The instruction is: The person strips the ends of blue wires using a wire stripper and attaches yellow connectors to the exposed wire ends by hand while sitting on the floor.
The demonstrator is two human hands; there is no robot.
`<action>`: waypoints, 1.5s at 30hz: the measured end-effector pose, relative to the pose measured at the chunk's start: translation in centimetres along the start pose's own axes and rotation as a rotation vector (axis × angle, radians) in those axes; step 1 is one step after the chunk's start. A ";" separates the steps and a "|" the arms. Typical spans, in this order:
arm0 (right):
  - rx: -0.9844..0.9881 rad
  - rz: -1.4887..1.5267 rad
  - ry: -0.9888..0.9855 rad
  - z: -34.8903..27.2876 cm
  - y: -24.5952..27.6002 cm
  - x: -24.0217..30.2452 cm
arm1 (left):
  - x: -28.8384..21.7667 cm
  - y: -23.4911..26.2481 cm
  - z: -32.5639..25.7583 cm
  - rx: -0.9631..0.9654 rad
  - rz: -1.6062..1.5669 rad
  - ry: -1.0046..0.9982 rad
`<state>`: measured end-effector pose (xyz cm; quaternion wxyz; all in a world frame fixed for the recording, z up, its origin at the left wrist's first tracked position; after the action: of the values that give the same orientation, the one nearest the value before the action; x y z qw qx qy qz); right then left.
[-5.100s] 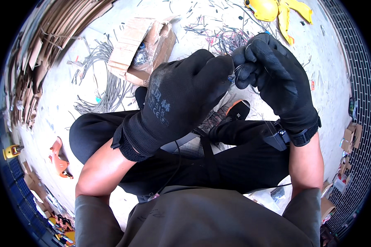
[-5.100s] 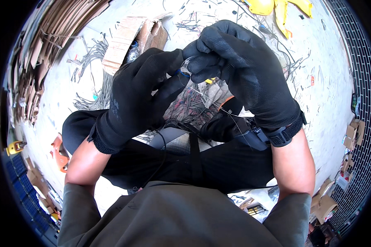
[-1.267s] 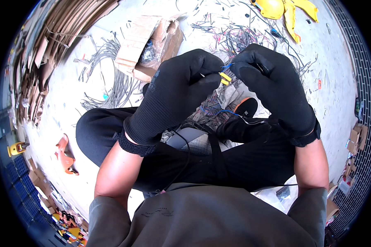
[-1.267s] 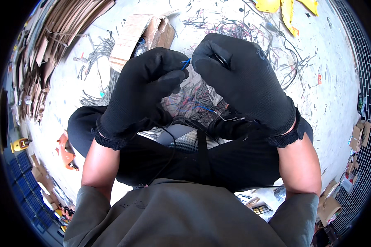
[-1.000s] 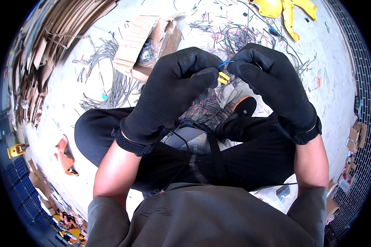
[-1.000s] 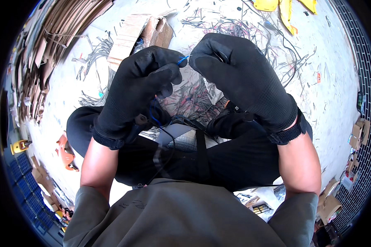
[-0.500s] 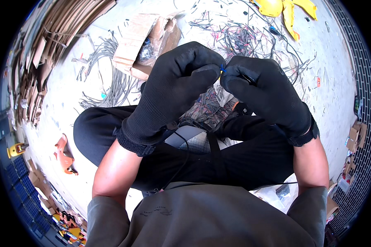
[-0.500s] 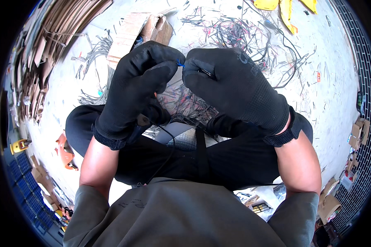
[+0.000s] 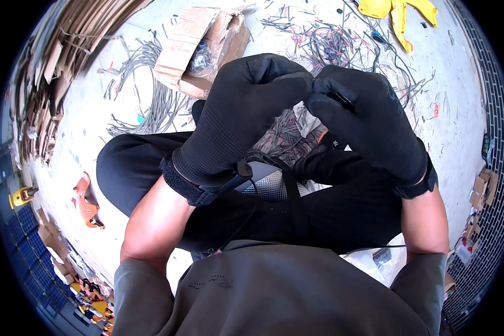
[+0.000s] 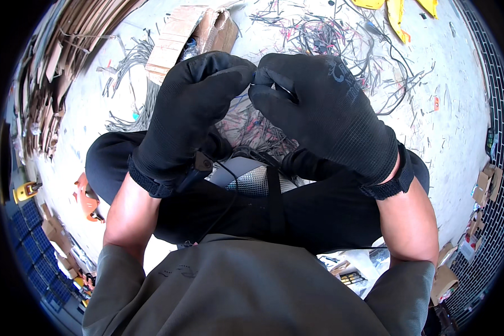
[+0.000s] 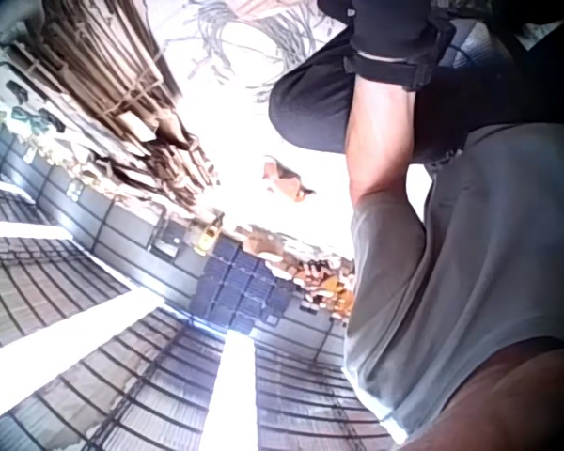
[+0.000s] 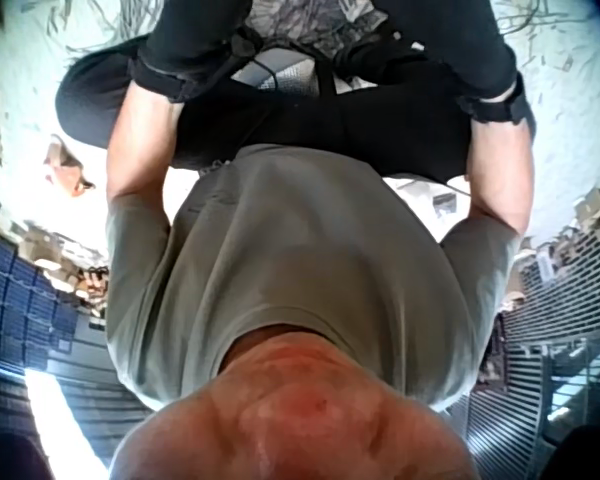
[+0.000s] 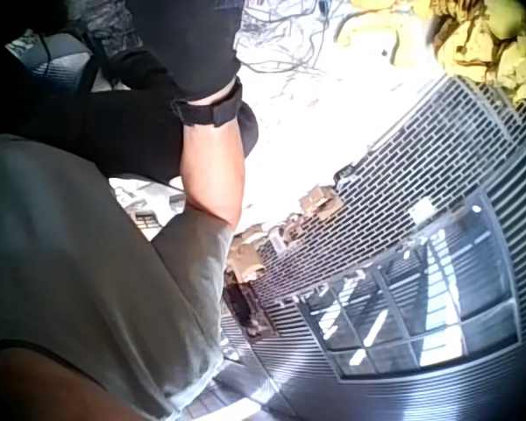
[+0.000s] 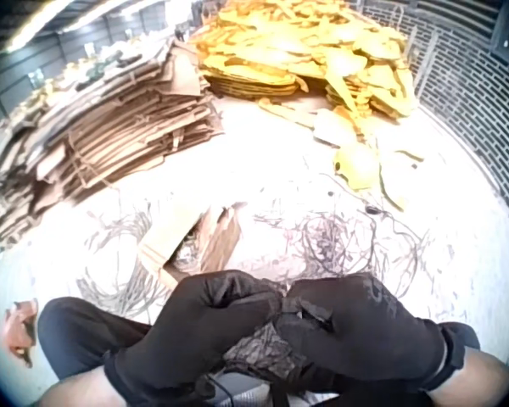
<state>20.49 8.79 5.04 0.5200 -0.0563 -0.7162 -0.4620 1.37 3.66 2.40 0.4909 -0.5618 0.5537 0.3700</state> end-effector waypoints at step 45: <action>-0.098 0.295 -0.164 0.5 0.2 -0.3 | -0.1 0.6 0.2 -0.071 0.041 -0.153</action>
<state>20.35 9.36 4.89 0.5188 -0.2237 -0.7167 -0.4090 0.82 3.97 2.36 0.5037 -0.5377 0.5124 0.4411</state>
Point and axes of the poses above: each hand's wrist, its own z-axis towards the middle knuckle, its own y-axis out of the back of the hand, x = y × z, the point moved 1 cm from there along z, towards the middle knuckle, and after that the axes turned 1 degree about y, right-handed, at the moved point
